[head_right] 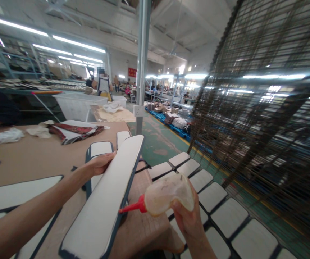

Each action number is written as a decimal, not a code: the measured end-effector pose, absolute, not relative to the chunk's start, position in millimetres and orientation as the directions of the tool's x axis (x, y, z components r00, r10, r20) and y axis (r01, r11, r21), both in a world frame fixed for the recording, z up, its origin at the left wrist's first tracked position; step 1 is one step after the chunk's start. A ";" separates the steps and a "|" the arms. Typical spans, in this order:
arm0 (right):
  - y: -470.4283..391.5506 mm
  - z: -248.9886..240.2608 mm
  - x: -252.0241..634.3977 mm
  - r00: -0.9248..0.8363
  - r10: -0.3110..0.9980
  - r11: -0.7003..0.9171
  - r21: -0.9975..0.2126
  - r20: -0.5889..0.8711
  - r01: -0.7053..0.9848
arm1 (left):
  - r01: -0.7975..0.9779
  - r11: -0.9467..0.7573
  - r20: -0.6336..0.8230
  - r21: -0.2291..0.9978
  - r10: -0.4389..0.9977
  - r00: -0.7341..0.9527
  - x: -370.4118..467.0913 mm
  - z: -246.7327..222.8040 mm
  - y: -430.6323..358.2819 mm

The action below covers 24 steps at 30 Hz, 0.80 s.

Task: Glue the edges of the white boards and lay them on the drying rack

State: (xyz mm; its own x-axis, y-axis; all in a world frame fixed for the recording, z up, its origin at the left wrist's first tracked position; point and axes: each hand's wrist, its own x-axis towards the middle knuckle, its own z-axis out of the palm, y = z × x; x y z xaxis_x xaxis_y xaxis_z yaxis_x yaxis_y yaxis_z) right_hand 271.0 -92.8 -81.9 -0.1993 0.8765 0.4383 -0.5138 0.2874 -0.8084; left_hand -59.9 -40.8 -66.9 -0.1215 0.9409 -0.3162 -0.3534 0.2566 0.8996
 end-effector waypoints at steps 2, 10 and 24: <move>-94.2 -78.7 269.7 -0.233 0.868 0.271 -0.811 0.439 -0.519 | -0.356 0.255 -0.316 0.899 0.941 -0.124 -59.8 -65.8 -39.2; -97.7 -76.8 266.7 -0.273 0.867 0.223 -0.816 0.416 -0.534 | -0.370 0.253 -0.321 0.894 0.938 -0.133 -61.1 -61.3 -32.1; -93.2 -93.8 277.7 -0.135 0.950 0.172 -0.835 0.280 -0.522 | -0.437 0.225 -0.354 0.871 0.904 -0.239 -73.1 -62.8 -24.1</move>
State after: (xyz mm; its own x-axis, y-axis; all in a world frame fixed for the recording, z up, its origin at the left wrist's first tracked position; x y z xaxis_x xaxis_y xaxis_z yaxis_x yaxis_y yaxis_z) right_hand 277.7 -93.2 -93.8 -0.1353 0.9504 0.2802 -0.5221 0.1719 -0.8354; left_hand -73.1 -24.1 -62.8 -0.2394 0.9041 -0.3540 -0.4371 0.2252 0.8708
